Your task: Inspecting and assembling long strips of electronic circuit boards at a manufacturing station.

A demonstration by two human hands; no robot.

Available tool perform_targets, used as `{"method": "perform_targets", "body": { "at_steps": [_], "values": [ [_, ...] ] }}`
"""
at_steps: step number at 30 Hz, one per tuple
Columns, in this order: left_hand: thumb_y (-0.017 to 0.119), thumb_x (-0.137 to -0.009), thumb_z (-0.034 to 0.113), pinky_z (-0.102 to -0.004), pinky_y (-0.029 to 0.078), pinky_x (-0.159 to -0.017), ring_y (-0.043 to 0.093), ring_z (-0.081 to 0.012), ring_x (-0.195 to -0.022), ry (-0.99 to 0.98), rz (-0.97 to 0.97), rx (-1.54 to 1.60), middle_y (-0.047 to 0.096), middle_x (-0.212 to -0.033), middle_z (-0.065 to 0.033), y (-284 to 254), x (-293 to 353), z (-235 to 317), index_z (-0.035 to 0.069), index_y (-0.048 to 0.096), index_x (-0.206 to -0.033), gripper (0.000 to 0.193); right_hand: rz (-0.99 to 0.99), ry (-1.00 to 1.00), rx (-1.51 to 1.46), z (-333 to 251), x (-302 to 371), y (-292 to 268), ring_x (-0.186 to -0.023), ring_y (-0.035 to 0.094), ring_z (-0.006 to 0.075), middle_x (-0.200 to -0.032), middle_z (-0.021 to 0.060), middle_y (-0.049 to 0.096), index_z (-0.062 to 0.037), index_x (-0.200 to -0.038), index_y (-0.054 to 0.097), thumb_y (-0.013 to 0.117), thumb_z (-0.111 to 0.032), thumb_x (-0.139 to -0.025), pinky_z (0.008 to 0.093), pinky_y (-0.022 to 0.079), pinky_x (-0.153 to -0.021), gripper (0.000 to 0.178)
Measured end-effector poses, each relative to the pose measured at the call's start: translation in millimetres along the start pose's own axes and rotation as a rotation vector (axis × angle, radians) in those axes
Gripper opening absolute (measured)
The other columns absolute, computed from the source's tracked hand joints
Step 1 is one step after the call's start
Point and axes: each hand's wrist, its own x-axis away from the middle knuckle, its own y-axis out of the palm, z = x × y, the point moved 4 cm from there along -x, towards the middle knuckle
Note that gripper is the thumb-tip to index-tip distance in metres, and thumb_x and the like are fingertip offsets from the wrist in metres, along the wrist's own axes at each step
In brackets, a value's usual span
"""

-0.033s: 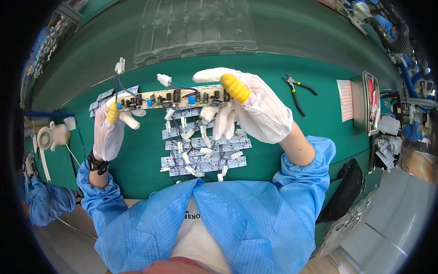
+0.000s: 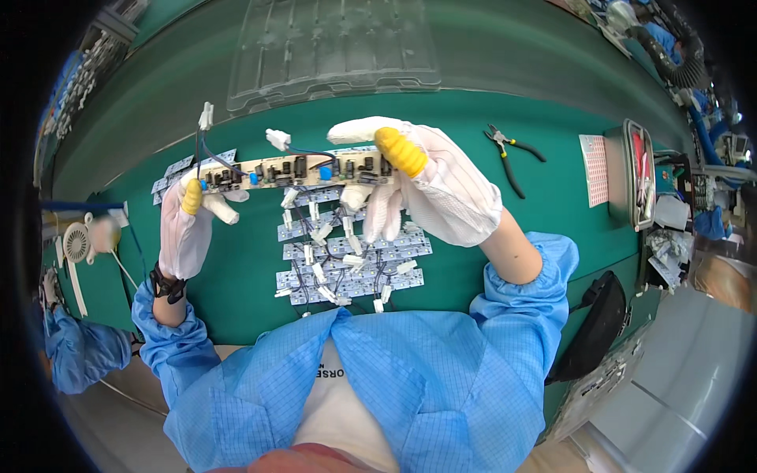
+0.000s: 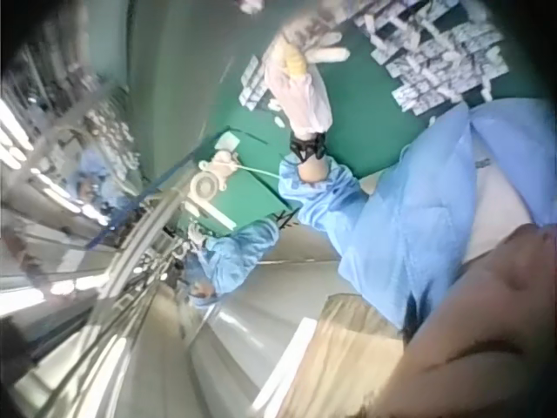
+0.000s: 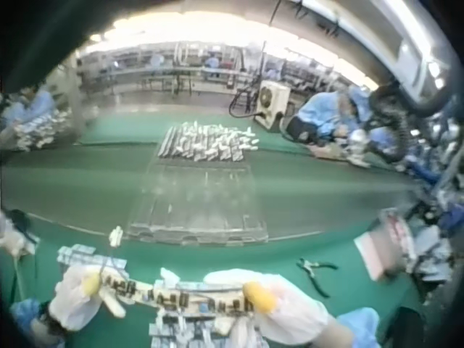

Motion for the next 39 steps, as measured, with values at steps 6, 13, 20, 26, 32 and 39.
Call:
{"method": "perform_targets", "body": {
  "at_steps": [6, 13, 20, 26, 32, 39],
  "values": [
    [0.044, -0.094, 0.047, -0.0318, 0.047, -0.081, 0.064, -0.0169, -0.084, -0.062, 0.059, -0.044, 0.068, -0.084, -0.0125, 0.6, 0.3, 1.1, -0.005, 0.052, -0.121, 0.059, 0.118, 0.006, 0.118, -2.0, -1.7, 4.2, -0.077, 0.066, 0.0196, -0.106, 0.0221, 0.06, 0.0111, -0.131, 0.036, 0.067, -0.046, -0.079, 0.0252, 0.057, -0.061, 0.084],
    [0.052, -0.095, 0.031, -0.0372, 0.041, -0.098, 0.055, -0.0206, -0.108, 0.171, 0.041, 0.249, 0.056, -0.116, -0.0085, 7.0, 3.7, 6.2, 0.002, 0.043, -0.131, 0.047, 0.371, 0.075, 0.404, -5.2, -5.5, 10.7, -0.082, 0.06, 0.0152, -0.103, 0.0117, 0.057, 0.0011, -0.122, 0.047, 0.07, -0.027, -0.08, 0.0229, 0.05, -0.063, 0.056],
    [0.049, -0.093, 0.01, -0.0223, 0.042, -0.083, 0.056, -0.0093, -0.09, 0.089, 0.542, -0.492, 0.064, -0.1, -0.0046, -147.1, 4.1, 3.3, 0.0, 0.063, -0.103, 0.02, 0.335, -0.136, 0.811, -10.3, -10.7, 7.0, -0.097, 0.059, 0.0191, -0.113, 0.0136, 0.054, 0.0032, -0.126, 0.046, 0.071, -0.038, -0.079, 0.03, 0.051, -0.078, 0.068],
    [0.052, -0.085, -0.001, -0.0311, 0.043, -0.094, 0.057, -0.0252, -0.11, 0.156, 0.595, -1.318, 0.064, -0.112, -0.0097, -169.2, 3.8, -11.2, 0.006, 0.063, -0.108, 0.026, 0.332, -0.048, 0.852, -8.3, -11.9, 4.5, -0.096, 0.059, 0.019, -0.113, 0.0126, 0.053, 0.003, -0.122, 0.049, 0.067, -0.04, -0.082, 0.0309, 0.05, -0.083, 0.061],
    [0.073, -0.072, 0.019, -0.0443, 0.029, -0.109, 0.044, -0.0281, -0.126, 0.332, 0.296, -1.257, 0.058, -0.123, -0.0062, -104.4, 13.6, 27.4, 0.012, 0.06, -0.117, 0.047, 0.296, -0.093, 1.441, -17.2, -17.4, -5.8, -0.094, 0.062, 0.0238, -0.108, 0.0112, 0.061, -0.0046, -0.113, 0.057, 0.067, -0.009, -0.078, 0.0323, 0.049, -0.082, 0.037],
    [0.076, -0.064, 0.031, -0.0657, 0.009, -0.107, 0.031, -0.027, -0.135, 0.169, 0.261, -1.269, 0.043, -0.138, -0.0012, -147.0, 19.0, -37.8, 0.021, 0.047, -0.131, 0.074, 0.256, 0.124, 2.064, 6.0, -18.8, -39.7, -0.101, 0.055, 0.0289, -0.105, 0.0086, 0.059, -0.0107, -0.094, 0.059, 0.068, -0.007, -0.071, 0.0394, 0.048, -0.08, 0.025]
  ]
}}
